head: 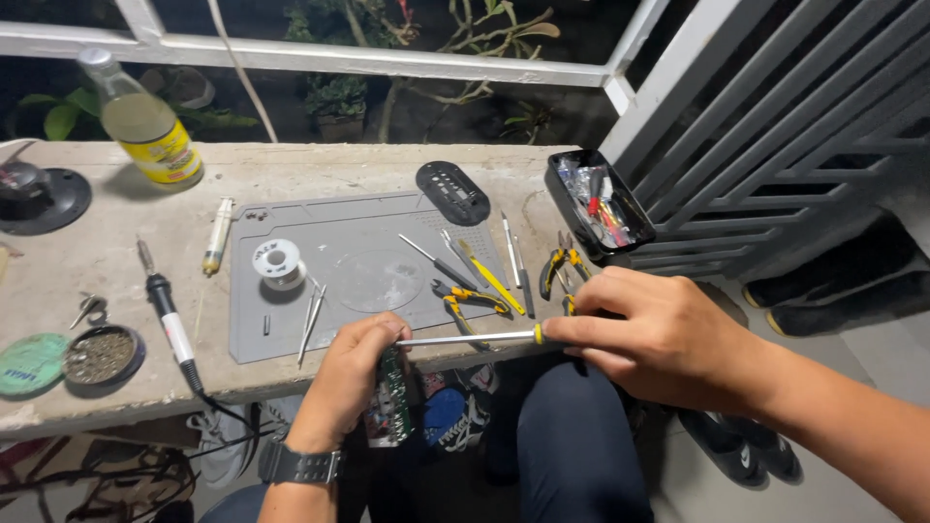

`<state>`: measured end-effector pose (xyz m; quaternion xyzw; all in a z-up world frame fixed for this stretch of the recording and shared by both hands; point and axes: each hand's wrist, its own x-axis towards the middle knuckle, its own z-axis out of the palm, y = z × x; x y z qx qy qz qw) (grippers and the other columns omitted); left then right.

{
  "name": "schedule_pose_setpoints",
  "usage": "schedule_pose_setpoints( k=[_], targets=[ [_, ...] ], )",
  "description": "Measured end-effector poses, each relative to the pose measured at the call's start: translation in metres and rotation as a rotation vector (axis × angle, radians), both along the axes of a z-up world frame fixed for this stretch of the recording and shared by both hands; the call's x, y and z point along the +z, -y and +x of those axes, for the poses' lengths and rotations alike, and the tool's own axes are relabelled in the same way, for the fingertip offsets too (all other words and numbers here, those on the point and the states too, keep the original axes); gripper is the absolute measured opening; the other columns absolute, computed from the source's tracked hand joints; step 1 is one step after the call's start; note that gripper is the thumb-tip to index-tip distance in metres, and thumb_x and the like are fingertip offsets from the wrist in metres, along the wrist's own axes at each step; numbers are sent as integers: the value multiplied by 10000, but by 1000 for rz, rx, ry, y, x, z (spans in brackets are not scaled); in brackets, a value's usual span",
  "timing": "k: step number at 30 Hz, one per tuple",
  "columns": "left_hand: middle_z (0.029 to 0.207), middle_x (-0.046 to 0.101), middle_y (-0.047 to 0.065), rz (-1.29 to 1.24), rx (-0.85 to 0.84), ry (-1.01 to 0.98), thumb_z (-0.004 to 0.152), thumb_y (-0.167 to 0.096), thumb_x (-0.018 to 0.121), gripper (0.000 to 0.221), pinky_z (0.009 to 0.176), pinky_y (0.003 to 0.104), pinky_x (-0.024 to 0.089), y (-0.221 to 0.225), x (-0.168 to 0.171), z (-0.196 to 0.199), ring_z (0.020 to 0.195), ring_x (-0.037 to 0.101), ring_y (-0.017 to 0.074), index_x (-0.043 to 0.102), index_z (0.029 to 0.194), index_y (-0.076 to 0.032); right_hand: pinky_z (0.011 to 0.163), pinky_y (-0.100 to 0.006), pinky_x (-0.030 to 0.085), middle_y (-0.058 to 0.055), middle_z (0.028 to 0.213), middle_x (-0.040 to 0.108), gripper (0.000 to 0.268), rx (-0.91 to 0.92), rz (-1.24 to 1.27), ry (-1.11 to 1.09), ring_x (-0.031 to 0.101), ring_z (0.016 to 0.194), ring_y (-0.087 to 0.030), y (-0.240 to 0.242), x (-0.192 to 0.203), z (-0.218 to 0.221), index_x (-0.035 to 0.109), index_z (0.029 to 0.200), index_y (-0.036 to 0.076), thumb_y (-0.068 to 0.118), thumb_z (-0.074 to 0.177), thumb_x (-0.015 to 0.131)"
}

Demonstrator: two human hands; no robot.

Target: Disassembling a plastic electronic casing and removing the internal circuit board using a screwdriver for prying.

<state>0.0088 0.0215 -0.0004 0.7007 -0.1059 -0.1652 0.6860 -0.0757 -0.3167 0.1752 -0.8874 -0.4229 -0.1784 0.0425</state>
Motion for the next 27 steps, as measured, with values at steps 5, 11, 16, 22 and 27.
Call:
schedule_pose_setpoints(
  k=[5, 11, 16, 22, 27],
  targets=[
    [825, 719, 88, -237, 160, -179, 1095, -417, 646, 387, 687, 344, 559, -3, 20, -5, 746, 701, 188, 789, 1027, -63, 804, -374, 619, -14, 1172, 782, 316, -91, -92, 48, 786, 960, -225, -11, 14, -14, 824, 1323, 249, 149, 1026, 779],
    [1133, 609, 139, -635, 121, -296, 874, -178, 746, 698, 882, 451, 661, -27, 35, -14, 996, 681, 260, 539, 1537, -112, 915, -315, 638, 2, 1223, 850, 355, -194, 76, 55, 825, 1005, -166, 2, 14, -18, 832, 1356, 203, 179, 1003, 835],
    [1367, 510, 155, -818, 3, -215, 824, -82, 880, 981, 1063, 535, 675, -29, 20, -7, 1226, 723, 339, 409, 1683, -100, 897, -306, 659, -7, 1193, 869, 344, -186, 142, 31, 846, 987, -156, 3, 4, -27, 843, 1318, 198, 237, 977, 848],
    [1376, 767, 305, -1083, 122, -229, 909, -188, 940, 724, 1164, 575, 655, -23, 11, 0, 1357, 744, 539, 582, 1493, 45, 873, -298, 679, -6, 1178, 878, 327, -190, 182, 22, 858, 974, -153, 3, 3, -35, 847, 1297, 204, 178, 971, 839],
    [1636, 595, 341, -1124, -71, -194, 1064, -250, 808, 845, 915, 541, 688, -26, 24, -7, 1217, 786, 427, 376, 1764, -57, 866, -286, 670, 35, 1137, 874, 303, -167, 171, 49, 850, 935, -132, -2, 7, -36, 856, 1274, 221, 195, 973, 845]
  ],
)
